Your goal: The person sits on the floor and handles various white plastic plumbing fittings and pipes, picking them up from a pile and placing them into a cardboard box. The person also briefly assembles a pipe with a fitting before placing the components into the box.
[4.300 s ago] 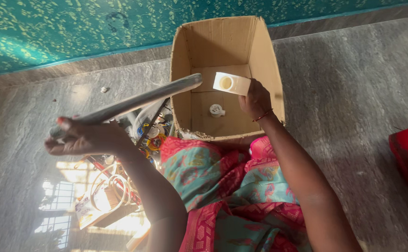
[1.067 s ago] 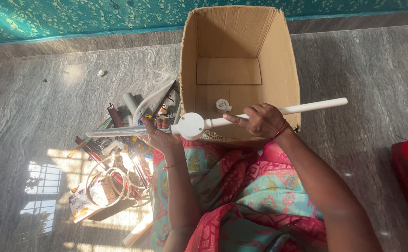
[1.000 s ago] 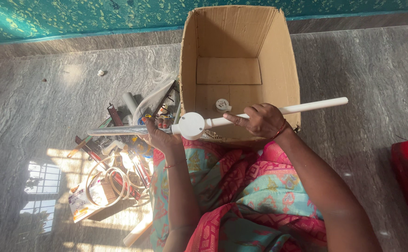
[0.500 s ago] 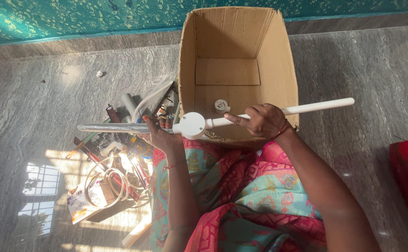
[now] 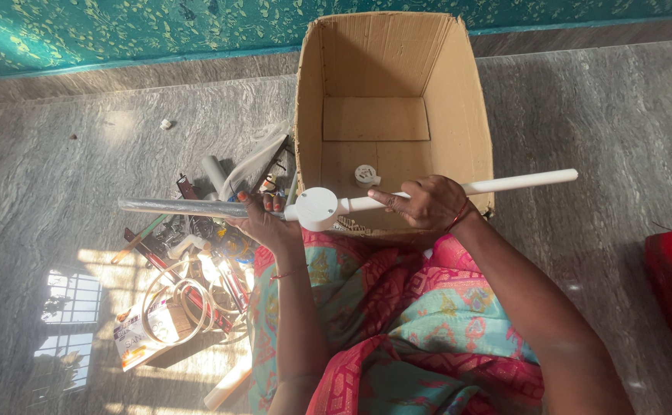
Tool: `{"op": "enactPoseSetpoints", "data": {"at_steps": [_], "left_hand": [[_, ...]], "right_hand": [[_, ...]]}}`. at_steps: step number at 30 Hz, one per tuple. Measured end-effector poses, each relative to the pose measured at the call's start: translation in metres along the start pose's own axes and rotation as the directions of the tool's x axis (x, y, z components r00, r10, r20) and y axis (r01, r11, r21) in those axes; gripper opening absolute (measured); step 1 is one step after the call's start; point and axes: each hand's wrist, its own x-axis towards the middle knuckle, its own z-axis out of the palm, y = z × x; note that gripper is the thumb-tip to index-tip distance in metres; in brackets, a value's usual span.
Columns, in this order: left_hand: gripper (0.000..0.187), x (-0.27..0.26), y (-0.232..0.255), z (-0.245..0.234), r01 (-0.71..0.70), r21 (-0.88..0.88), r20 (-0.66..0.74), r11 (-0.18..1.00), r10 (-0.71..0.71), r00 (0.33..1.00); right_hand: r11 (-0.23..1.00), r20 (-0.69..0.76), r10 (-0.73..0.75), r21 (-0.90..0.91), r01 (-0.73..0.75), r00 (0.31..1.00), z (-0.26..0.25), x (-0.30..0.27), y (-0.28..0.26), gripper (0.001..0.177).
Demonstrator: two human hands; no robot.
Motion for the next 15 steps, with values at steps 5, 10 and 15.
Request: {"op": "enactPoseSetpoints", "data": {"at_steps": [5,10,15], "left_hand": [[0.105,0.007,-0.003,-0.004,-0.054,0.011,0.028,0.999,0.053,0.998],[0.092,0.012,-0.006,-0.005,-0.16,-0.008,0.052,0.987,0.16,0.986],[0.081,0.002,0.005,0.002,-0.24,0.035,0.208,0.97,0.228,0.951]], "right_hand": [[0.998,0.038,0.036,0.047,-0.038,0.999,0.003,0.004,-0.007,0.052],[0.983,0.099,0.101,0.142,-0.114,0.99,0.009,0.009,-0.02,0.053],[0.976,0.069,0.083,0.197,-0.095,0.994,0.011,0.011,-0.022,0.054]]}}
